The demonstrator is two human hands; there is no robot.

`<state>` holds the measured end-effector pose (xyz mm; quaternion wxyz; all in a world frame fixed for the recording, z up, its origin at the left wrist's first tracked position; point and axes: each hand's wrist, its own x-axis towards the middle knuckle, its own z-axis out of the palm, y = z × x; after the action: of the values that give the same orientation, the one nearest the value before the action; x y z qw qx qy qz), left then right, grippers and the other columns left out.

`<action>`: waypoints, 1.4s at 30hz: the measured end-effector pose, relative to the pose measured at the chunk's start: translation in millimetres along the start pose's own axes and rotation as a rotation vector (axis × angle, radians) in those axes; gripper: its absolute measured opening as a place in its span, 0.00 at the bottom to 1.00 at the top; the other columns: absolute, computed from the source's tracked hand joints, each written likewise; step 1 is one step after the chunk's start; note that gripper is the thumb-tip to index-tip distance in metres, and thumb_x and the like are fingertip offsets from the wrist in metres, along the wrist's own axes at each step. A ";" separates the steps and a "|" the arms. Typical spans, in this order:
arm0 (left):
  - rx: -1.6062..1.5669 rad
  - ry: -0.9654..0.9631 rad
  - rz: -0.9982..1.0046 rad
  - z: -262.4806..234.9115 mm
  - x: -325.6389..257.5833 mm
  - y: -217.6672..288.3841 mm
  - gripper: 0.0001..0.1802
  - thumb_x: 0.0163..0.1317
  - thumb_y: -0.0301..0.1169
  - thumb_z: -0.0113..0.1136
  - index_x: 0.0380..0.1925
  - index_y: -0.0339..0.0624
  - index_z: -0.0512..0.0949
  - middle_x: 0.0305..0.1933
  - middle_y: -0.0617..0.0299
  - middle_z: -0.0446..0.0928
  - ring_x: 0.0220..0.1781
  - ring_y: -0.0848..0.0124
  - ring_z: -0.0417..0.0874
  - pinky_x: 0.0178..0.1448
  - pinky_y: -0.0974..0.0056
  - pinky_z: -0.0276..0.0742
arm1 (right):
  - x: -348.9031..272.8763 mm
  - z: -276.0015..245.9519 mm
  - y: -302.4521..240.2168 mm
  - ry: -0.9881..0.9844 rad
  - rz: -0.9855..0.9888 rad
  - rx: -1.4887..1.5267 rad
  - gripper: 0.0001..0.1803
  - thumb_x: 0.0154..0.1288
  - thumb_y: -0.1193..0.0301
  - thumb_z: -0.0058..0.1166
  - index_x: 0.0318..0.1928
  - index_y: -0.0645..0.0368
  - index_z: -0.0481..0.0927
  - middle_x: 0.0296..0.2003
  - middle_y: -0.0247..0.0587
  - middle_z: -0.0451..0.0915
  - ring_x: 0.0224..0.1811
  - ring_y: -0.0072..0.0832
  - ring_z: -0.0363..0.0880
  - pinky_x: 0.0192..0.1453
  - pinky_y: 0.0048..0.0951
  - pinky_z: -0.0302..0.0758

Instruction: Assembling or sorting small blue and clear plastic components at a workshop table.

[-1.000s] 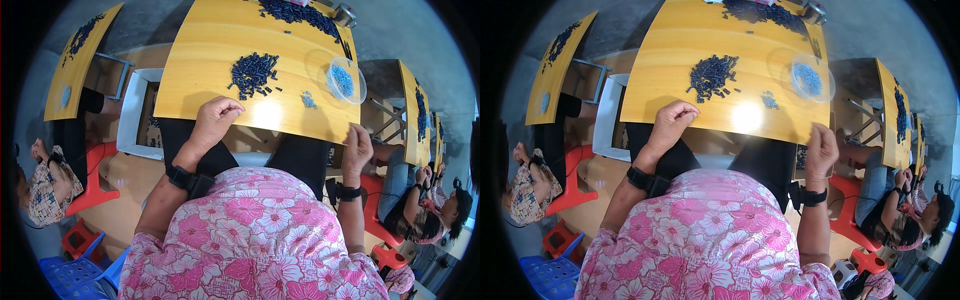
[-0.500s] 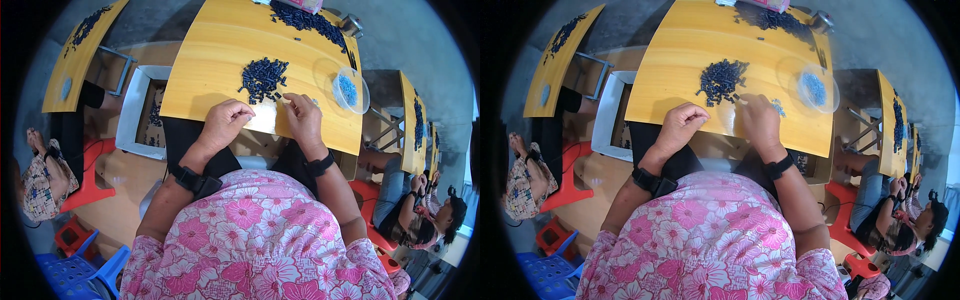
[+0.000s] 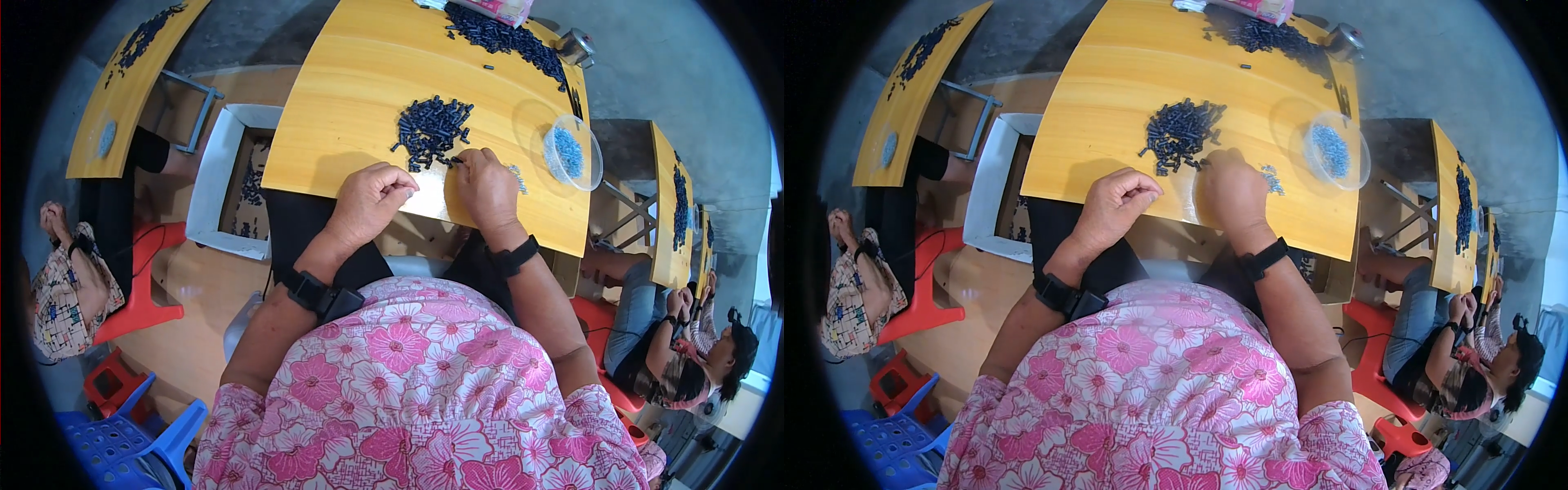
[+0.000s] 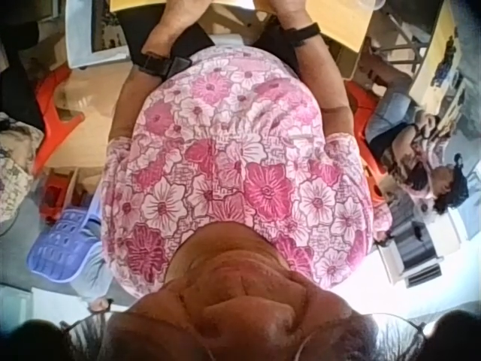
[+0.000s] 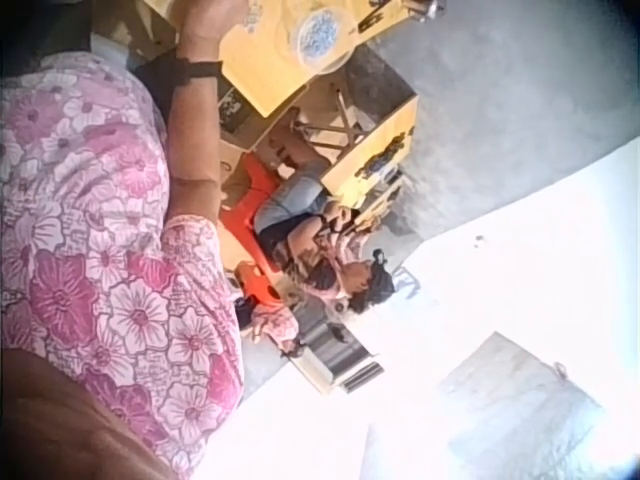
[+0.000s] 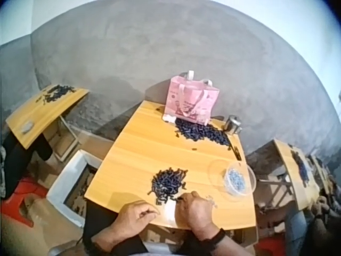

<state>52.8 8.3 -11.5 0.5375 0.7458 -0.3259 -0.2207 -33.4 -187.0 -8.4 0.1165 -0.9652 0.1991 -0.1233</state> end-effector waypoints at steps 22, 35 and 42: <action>-0.034 0.022 0.021 2.9 -1.9 -2.0 0.04 0.62 0.23 0.61 0.34 0.35 0.82 0.31 0.64 0.77 0.31 0.79 0.75 0.38 0.72 0.72 | -35.7 -6.6 -4.6 -0.111 0.139 0.979 0.05 0.65 0.78 0.55 0.41 0.63 0.79 0.36 0.40 0.82 0.40 0.26 0.82 0.48 0.26 0.77; -0.192 0.062 -0.049 7.2 -2.5 -6.2 0.07 0.65 0.27 0.63 0.38 0.35 0.82 0.33 0.67 0.81 0.36 0.83 0.78 0.42 0.74 0.75 | -30.6 2.2 -36.6 -0.059 -0.061 0.795 0.06 0.64 0.78 0.57 0.42 0.62 0.79 0.33 0.41 0.80 0.34 0.25 0.79 0.40 0.26 0.76; -0.221 0.052 -0.070 8.7 -2.4 -5.4 0.07 0.64 0.27 0.64 0.38 0.34 0.82 0.33 0.67 0.82 0.35 0.82 0.78 0.42 0.74 0.76 | -33.5 9.3 -34.7 -0.104 0.074 0.955 0.06 0.63 0.79 0.58 0.41 0.61 0.81 0.32 0.42 0.80 0.31 0.27 0.79 0.37 0.26 0.76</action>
<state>46.5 5.4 -19.4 0.6168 0.6983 -0.2594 -0.2545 -48.3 -140.5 -14.1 0.5610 -0.8008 0.1483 -0.1483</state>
